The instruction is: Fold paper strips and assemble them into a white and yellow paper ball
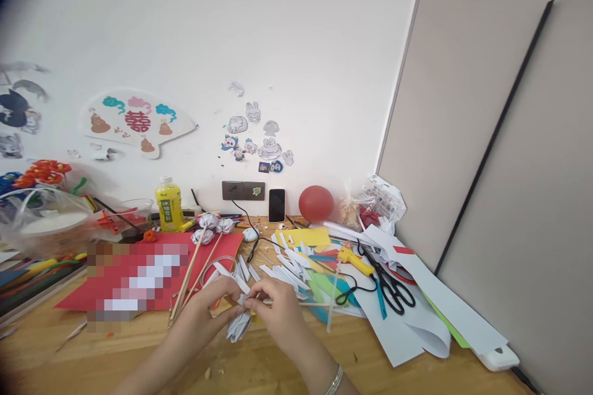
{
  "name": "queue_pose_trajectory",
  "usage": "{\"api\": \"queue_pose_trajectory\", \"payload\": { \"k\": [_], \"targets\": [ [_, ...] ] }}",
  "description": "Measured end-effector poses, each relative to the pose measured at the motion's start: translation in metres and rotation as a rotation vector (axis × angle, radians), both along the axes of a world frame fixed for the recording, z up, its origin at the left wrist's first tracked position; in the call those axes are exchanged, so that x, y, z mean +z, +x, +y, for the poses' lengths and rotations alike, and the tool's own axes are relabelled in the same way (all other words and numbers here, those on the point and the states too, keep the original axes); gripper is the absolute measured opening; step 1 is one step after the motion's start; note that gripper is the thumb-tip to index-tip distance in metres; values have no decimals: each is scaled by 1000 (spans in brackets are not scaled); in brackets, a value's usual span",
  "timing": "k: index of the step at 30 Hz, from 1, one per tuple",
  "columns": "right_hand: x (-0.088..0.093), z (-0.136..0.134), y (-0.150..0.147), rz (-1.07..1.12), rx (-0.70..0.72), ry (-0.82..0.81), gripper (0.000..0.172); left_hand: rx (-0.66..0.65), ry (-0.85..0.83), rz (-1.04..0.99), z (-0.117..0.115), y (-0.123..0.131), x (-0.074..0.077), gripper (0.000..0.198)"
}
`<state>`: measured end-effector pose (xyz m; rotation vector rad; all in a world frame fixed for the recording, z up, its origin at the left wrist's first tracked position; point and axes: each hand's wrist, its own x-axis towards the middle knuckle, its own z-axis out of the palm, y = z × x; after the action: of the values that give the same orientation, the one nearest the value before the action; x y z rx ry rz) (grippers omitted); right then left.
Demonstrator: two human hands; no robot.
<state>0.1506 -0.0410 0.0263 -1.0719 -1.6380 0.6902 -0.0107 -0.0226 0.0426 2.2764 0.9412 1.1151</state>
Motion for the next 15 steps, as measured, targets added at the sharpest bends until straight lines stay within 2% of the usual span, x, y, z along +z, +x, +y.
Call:
{"api": "queue_pose_trajectory", "payload": {
  "k": [4, 7, 10, 15],
  "targets": [
    [-3, 3, 3, 167, 181, -254, 7, -119, -438, -105, 10, 2, -7, 16],
    [-8, 6, 5, 219, 263, -406, 16, -189, -619, -105, 17, 3, -19, 21],
    [-14, 7, 5, 228, 259, -494, 22, -177, -633, -87, 20, 4, -29, 19],
    [-18, 9, 1, 215, 216, -488, 24, -179, -632, -68, 22, 0, -36, 17]
  ]
}}
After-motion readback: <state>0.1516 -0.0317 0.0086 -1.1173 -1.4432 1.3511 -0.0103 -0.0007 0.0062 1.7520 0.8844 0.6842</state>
